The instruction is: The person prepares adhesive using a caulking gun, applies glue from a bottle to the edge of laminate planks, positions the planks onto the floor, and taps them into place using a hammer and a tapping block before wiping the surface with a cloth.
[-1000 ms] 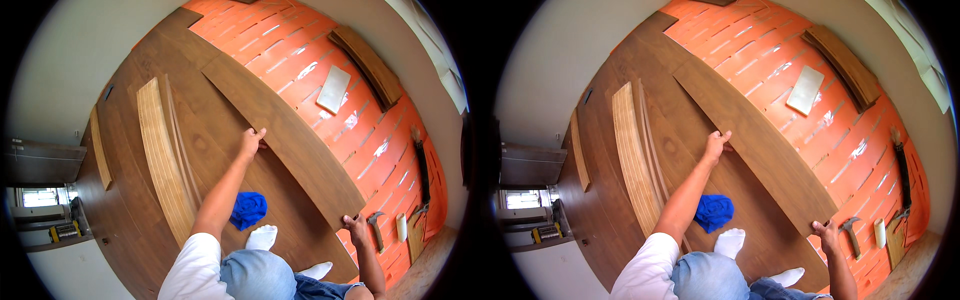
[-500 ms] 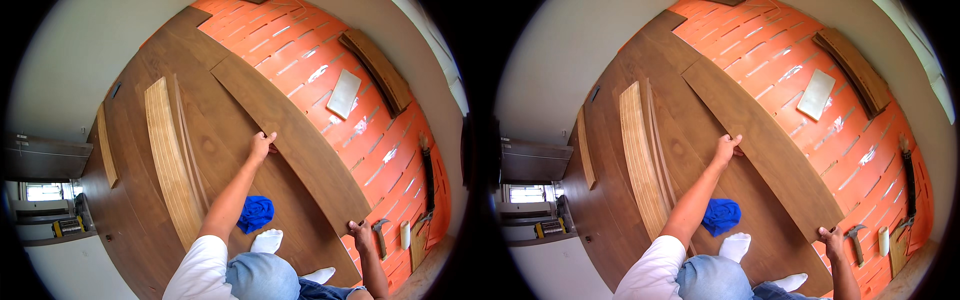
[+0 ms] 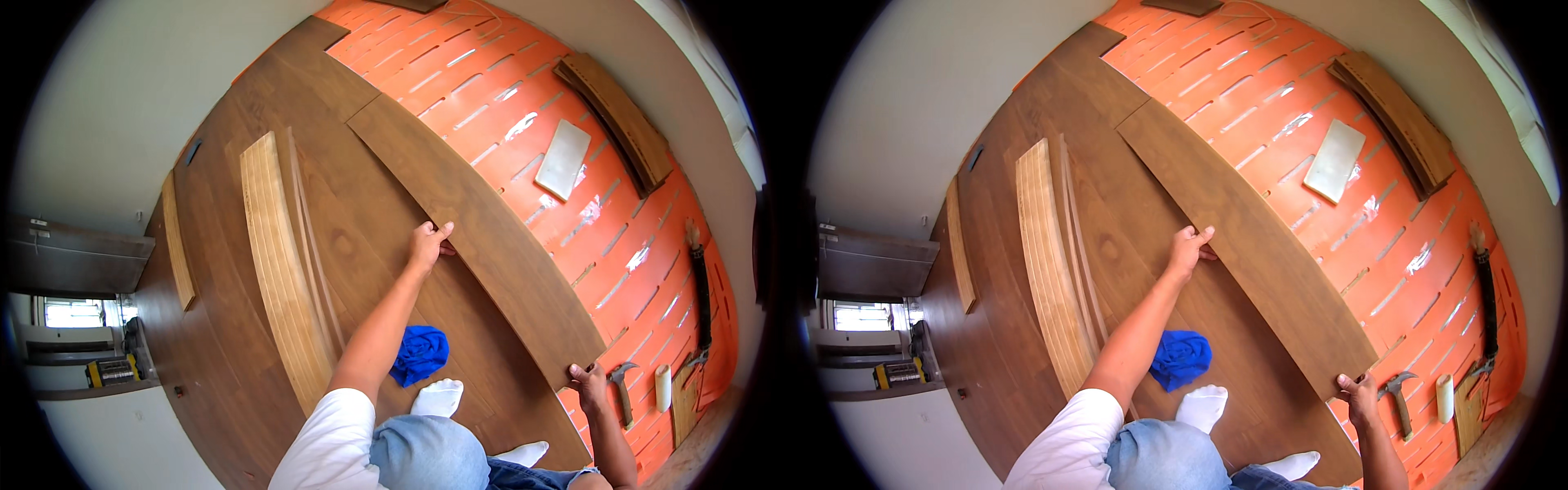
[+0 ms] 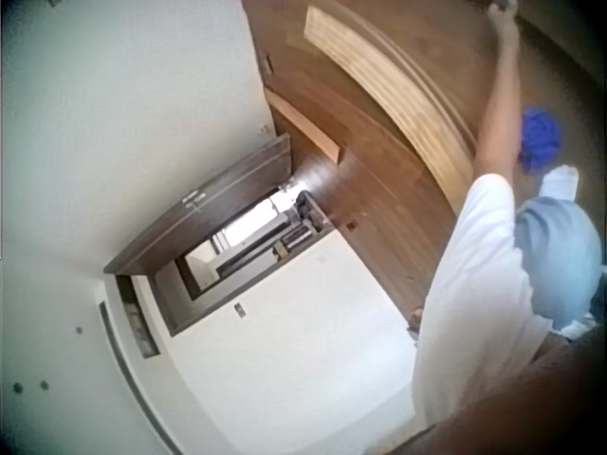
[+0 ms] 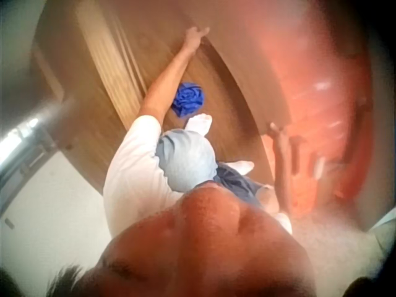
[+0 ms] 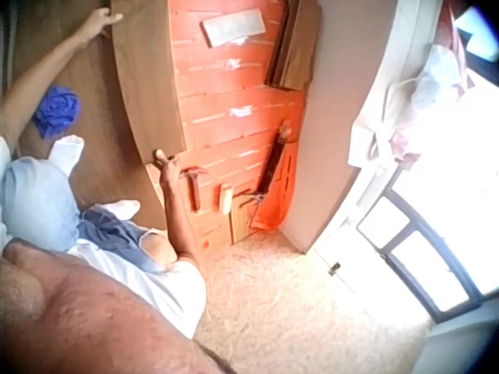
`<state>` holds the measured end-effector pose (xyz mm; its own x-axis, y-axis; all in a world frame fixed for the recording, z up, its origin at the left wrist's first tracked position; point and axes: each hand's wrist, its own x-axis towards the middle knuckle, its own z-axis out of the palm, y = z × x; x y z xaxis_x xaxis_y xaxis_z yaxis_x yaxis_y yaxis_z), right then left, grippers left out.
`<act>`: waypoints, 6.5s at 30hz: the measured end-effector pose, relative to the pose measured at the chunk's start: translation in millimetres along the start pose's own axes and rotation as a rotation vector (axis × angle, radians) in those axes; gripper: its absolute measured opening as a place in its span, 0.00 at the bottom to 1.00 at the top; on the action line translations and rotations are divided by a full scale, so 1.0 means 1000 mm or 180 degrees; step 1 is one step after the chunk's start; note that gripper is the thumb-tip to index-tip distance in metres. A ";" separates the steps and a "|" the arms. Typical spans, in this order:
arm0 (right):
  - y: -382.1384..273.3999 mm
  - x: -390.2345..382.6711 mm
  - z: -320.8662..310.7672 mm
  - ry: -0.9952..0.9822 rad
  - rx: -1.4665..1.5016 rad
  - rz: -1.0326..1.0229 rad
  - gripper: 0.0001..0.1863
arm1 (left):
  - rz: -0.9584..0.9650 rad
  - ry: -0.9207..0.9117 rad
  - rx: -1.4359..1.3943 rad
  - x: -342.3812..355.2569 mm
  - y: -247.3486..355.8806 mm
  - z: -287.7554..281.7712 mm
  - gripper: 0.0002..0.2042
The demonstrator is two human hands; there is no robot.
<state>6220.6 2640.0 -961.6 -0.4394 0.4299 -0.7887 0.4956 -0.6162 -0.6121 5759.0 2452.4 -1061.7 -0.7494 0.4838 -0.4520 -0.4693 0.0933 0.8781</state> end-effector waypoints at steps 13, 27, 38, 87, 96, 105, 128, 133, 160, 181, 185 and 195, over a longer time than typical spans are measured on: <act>-0.019 -0.018 0.012 -0.0188 -0.0061 -0.0076 0.37 | 0.0230 0.0047 -0.0169 -0.003 -0.008 -0.002 0.14; -0.029 0.023 -0.014 -0.0310 -0.1447 0.0505 0.24 | 0.1137 0.0827 0.3428 -0.031 0.016 0.010 0.14; -0.011 0.053 0.001 0.0124 -0.1961 0.0545 0.24 | 0.3033 0.0370 0.4169 -0.047 -0.015 0.003 0.21; -0.045 0.013 -0.153 0.1241 -0.3945 -0.1142 0.13 | 0.3169 0.0466 0.4458 -0.029 -0.031 0.002 0.19; -0.220 0.184 0.098 0.0233 -0.3766 -0.1236 0.14 | 0.3041 0.0258 0.4109 -0.034 -0.024 -0.007 0.21; -0.235 0.236 0.158 -0.0140 -0.4608 -0.1816 0.13 | 0.2967 0.0417 0.4089 -0.032 -0.026 -0.005 0.19; -0.250 0.215 0.170 -0.0014 -0.5056 -0.1266 0.13 | 0.3041 0.0590 0.3915 -0.034 -0.023 -0.002 0.18; -0.227 0.231 0.162 0.0061 -0.4731 -0.1019 0.13 | 0.3036 0.0501 0.3779 -0.037 -0.028 0.005 0.18; -0.182 0.120 0.088 0.0467 -0.3308 -0.0979 0.16 | 0.3079 0.0487 0.3943 -0.034 -0.030 -0.013 0.17; 0.115 -0.066 0.001 0.1532 0.1167 -0.0120 0.13 | 0.3425 -0.1105 0.4622 -0.119 -0.058 0.027 0.23; 0.117 -0.051 0.014 0.1796 0.1046 -0.0208 0.12 | 0.3549 -0.0979 0.4568 -0.112 -0.065 0.026 0.22; 0.109 -0.034 0.022 0.1709 0.0797 0.0144 0.10 | 0.3562 -0.0855 0.4576 -0.114 -0.062 0.025 0.21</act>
<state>6272.7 2543.7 -1000.2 0.0509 0.6330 -0.7725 0.2844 -0.7506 -0.5964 5885.1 2413.7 -1060.2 -0.2391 0.9311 0.2756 0.9587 0.1813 0.2193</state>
